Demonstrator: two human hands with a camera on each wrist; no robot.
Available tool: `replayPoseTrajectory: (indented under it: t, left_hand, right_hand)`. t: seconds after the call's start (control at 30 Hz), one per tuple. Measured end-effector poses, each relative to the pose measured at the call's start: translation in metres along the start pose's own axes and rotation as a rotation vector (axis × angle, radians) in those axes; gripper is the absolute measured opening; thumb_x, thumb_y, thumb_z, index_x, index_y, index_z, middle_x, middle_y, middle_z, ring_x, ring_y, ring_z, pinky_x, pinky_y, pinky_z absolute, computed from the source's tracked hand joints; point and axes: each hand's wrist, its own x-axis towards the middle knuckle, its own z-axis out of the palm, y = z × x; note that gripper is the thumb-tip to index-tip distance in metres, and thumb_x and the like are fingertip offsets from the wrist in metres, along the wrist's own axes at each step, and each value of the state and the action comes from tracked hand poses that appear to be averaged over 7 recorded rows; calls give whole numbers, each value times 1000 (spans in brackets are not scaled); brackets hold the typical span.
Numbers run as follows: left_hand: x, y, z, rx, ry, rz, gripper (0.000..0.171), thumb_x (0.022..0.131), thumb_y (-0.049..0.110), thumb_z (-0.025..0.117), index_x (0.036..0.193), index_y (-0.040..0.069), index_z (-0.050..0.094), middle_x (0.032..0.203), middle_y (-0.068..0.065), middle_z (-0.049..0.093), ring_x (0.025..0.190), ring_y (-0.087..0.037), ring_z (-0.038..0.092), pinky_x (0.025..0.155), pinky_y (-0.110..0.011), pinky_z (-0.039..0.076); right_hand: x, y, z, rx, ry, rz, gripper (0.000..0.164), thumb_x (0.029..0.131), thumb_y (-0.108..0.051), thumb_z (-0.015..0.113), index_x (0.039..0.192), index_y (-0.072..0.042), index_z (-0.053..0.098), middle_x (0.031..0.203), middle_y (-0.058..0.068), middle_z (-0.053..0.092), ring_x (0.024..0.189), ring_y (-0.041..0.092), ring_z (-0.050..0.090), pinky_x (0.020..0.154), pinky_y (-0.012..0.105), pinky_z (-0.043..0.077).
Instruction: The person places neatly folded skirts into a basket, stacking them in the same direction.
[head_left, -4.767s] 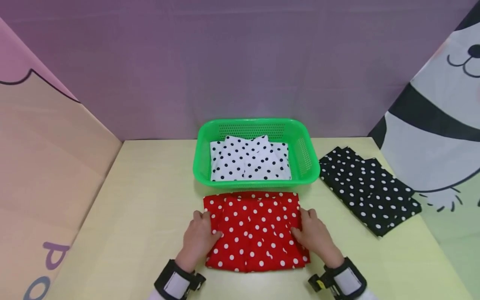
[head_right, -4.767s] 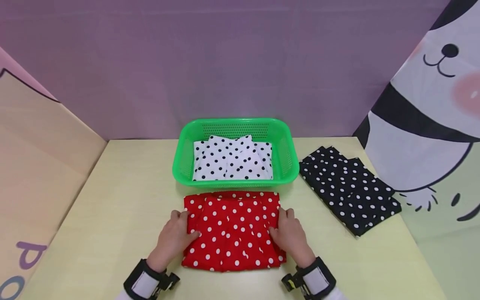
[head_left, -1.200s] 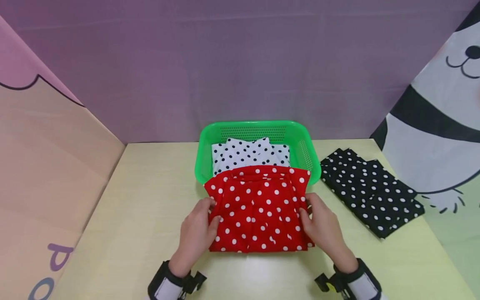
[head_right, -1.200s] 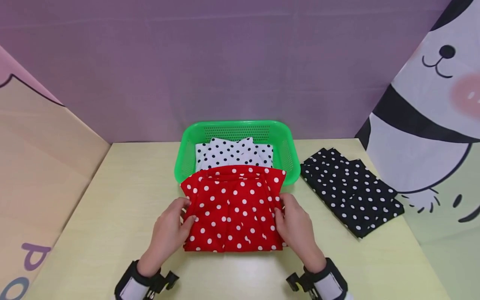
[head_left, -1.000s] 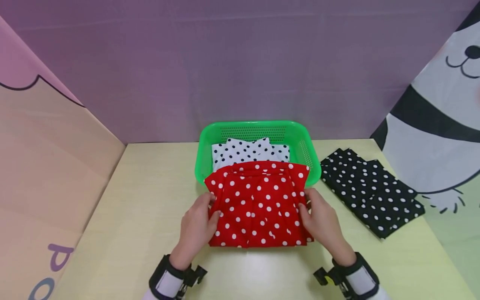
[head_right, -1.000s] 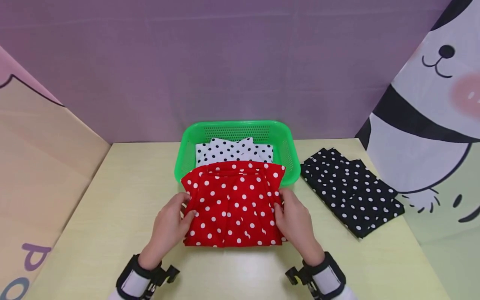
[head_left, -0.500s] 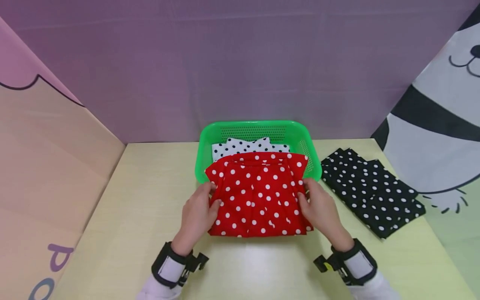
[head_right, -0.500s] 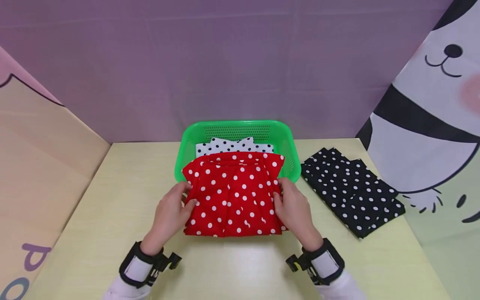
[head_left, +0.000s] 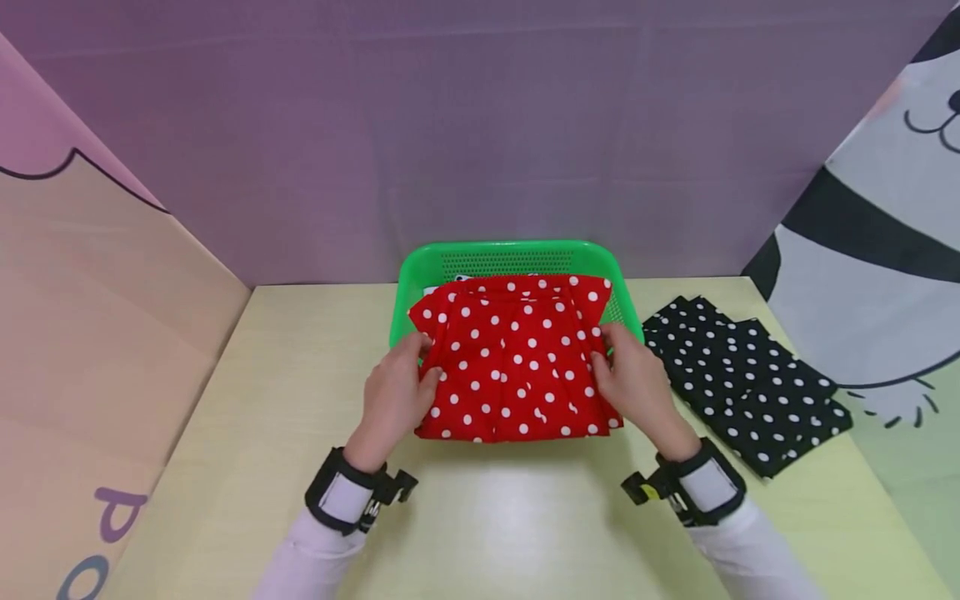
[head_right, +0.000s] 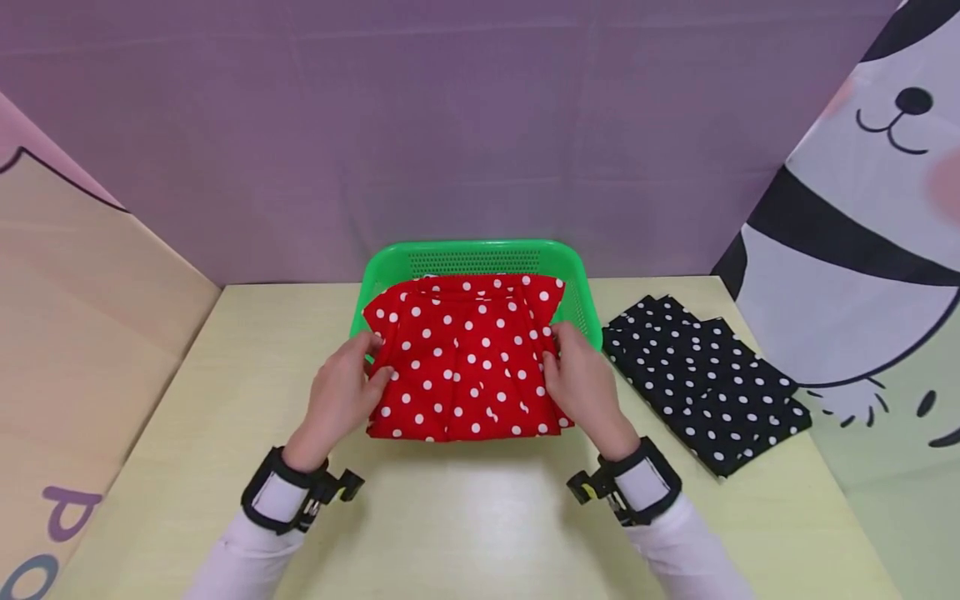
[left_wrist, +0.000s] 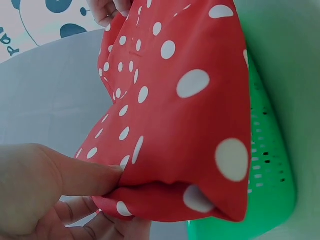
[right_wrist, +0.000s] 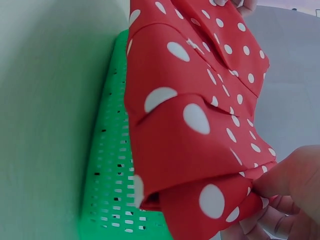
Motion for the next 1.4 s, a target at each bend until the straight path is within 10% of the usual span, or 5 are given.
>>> replayPoseTrajectory:
  t: [0.87, 1.4]
  left_hand:
    - [76, 13, -13, 62, -28, 8, 40, 81, 17, 69, 113, 4, 50, 105, -11, 60, 89, -26, 61, 69, -39, 54]
    - [100, 7, -2, 55, -53, -32, 36, 83, 18, 66, 112, 4, 49, 102, -12, 59, 88, -26, 59, 69, -39, 54]
  right_hand:
    - [70, 5, -11, -10, -52, 12, 33, 88, -9, 57, 115, 5, 45, 98, 21, 59, 73, 29, 60, 62, 41, 54]
    - [95, 13, -4, -11, -65, 51, 30, 90, -10, 52, 115, 6, 45, 97, 22, 59, 74, 32, 59, 60, 42, 52]
